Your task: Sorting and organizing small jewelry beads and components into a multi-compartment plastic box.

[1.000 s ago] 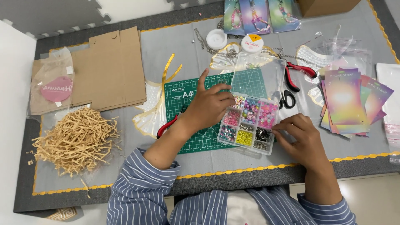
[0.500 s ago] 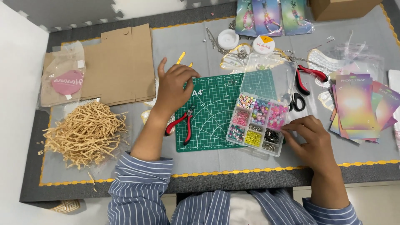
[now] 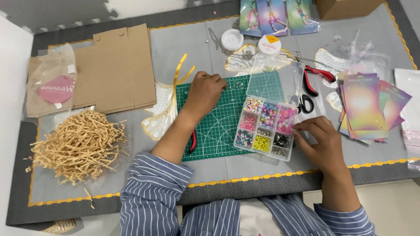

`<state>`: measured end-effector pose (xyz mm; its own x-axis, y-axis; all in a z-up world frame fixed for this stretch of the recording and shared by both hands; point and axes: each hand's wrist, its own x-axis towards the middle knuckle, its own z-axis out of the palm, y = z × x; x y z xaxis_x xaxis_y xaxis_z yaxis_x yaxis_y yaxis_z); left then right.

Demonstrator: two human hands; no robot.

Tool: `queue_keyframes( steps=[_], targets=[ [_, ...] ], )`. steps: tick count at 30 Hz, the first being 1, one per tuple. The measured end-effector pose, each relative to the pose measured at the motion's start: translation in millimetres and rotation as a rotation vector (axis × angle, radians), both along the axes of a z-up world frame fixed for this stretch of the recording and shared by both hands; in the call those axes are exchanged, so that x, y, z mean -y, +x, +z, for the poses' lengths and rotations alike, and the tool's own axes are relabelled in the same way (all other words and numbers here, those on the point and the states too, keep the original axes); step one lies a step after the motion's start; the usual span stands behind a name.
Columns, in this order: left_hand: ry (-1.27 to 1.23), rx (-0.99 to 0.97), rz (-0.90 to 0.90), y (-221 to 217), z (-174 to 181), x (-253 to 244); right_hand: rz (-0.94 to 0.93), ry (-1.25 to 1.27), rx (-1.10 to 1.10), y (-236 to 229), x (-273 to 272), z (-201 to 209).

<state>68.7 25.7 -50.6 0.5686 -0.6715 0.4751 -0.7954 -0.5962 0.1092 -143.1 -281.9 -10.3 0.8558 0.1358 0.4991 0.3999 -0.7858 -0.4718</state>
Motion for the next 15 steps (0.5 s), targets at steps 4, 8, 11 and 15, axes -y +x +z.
queue_keyframes(
  steps=[4,8,11,15],
  targets=[
    [0.059,-0.041,-0.017,2.1,-13.0,-4.5,-0.078,0.095,-0.032,2.7,-0.9,-2.0],
    [0.004,-0.077,-0.079,-52.5,52.5,26.4,-0.063,0.104,0.021,2.1,2.0,-4.5],
    [-0.097,-0.189,-0.344,-107.4,77.7,60.3,-0.088,0.142,0.044,1.4,4.1,-5.9],
    [-0.203,-0.125,-0.482,-147.1,50.3,92.0,-0.057,0.165,0.081,1.6,7.5,-7.5]
  ],
)
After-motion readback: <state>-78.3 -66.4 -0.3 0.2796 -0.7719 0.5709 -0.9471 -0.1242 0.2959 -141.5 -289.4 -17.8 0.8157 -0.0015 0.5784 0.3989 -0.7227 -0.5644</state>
